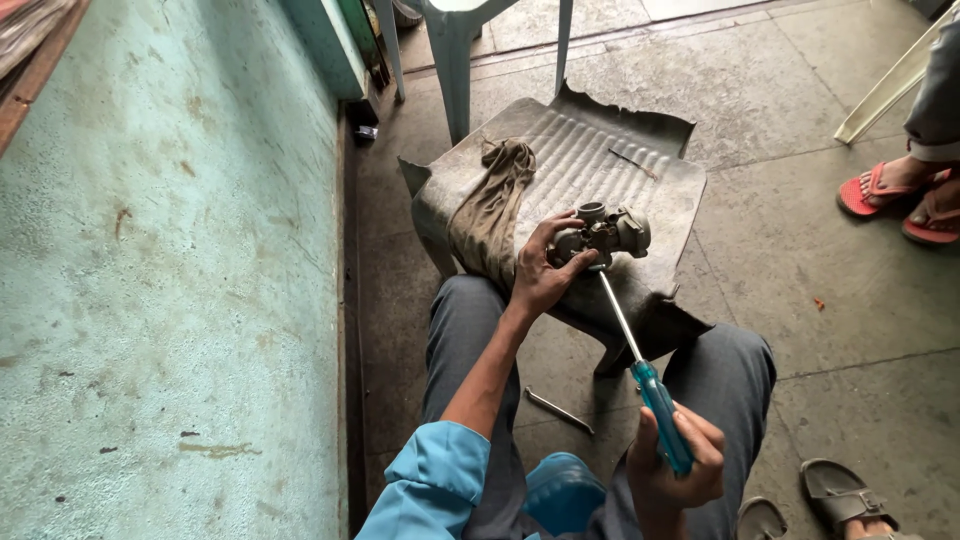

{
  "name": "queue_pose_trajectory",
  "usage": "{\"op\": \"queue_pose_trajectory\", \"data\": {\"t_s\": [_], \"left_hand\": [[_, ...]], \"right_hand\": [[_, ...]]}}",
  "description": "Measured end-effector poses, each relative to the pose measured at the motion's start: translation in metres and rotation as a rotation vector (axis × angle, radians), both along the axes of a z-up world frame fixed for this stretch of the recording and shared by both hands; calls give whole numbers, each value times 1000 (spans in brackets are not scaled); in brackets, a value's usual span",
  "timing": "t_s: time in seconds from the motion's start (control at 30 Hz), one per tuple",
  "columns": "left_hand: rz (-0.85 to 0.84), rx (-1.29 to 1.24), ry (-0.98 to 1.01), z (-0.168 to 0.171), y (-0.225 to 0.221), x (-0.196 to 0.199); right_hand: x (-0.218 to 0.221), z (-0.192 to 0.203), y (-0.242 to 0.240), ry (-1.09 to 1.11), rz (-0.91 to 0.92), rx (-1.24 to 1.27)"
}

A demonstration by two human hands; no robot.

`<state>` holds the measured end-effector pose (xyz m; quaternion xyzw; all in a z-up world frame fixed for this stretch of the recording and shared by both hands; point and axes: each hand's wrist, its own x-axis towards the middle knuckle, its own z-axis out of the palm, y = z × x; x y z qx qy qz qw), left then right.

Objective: The recorder is using a screwdriver to disassemble or adjust components on a motorcycle carburetor.

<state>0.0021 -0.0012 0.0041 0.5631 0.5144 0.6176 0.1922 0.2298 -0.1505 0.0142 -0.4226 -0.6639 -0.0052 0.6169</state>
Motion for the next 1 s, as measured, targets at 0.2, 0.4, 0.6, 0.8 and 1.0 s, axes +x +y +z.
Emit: {"op": "queue_pose_trajectory", "data": {"t_s": [0.2, 0.4, 0.6, 0.8, 1.0], "left_hand": [[-10, -30, -23, 4, -3, 0], [-23, -17, 17, 0, -1, 1], [-80, 38, 36, -2, -3, 4], [-104, 9, 11, 15, -12, 7], [-92, 57, 54, 13, -12, 6]], "right_hand": [[2, -3, 1, 31, 20, 48], [2, -14, 5, 43, 74, 27], [3, -12, 6, 20, 52, -15], [8, -16, 5, 18, -8, 7], [-3, -8, 3, 66, 95, -35]]}}
